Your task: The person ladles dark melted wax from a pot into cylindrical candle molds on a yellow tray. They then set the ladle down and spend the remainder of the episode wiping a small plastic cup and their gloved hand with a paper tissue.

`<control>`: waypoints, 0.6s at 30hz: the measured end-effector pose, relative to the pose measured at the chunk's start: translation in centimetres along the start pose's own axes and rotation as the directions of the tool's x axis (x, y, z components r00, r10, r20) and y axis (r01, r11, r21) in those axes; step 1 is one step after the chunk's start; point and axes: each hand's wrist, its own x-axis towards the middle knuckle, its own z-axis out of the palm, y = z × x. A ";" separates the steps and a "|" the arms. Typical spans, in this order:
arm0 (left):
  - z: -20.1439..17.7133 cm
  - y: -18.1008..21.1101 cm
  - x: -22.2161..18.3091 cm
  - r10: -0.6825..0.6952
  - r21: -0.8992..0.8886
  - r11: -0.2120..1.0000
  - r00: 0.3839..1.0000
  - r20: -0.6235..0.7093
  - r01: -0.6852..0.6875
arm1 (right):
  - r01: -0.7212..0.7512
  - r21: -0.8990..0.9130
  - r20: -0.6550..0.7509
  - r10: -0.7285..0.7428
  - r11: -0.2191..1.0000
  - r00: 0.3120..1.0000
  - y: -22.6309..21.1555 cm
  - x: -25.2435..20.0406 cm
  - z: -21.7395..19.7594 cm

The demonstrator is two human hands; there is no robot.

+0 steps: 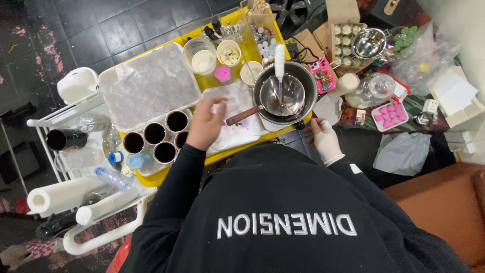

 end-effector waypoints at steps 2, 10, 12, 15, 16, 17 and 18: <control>-0.3 -1.8 0.1 0.074 -0.107 0.991 0.995 -0.068 -0.081 | 0.029 0.041 -0.017 -0.028 0.999 0.999 0.2 0.1 0.6; -1.5 -4.0 -1.4 0.065 -0.152 0.985 0.990 -0.122 -0.083 | -0.025 0.260 0.000 0.026 0.965 1.000 0.9 -0.1 2.9; -1.3 -4.4 -1.7 0.042 -0.164 0.985 0.994 -0.096 -0.057 | 0.012 0.341 -0.029 -0.002 0.940 1.000 2.1 0.5 3.1; -1.4 -3.9 -2.5 0.022 -0.158 0.987 0.997 -0.074 -0.034 | 0.130 0.316 -0.090 -0.107 0.940 0.990 2.1 -0.4 3.4; -1.5 -4.1 -2.8 0.023 -0.157 0.987 0.997 -0.069 -0.033 | 0.128 0.318 -0.094 -0.103 0.939 0.990 2.1 -1.0 3.7; -1.6 -4.3 -2.8 -0.007 -0.166 0.986 0.999 -0.048 -0.001 | 0.224 0.207 -0.137 -0.199 0.952 0.970 1.8 -1.2 3.9; -1.6 -4.4 -2.9 -0.037 -0.174 0.984 0.999 -0.026 0.032 | 0.314 0.090 -0.169 -0.296 0.945 0.940 1.5 -1.5 4.1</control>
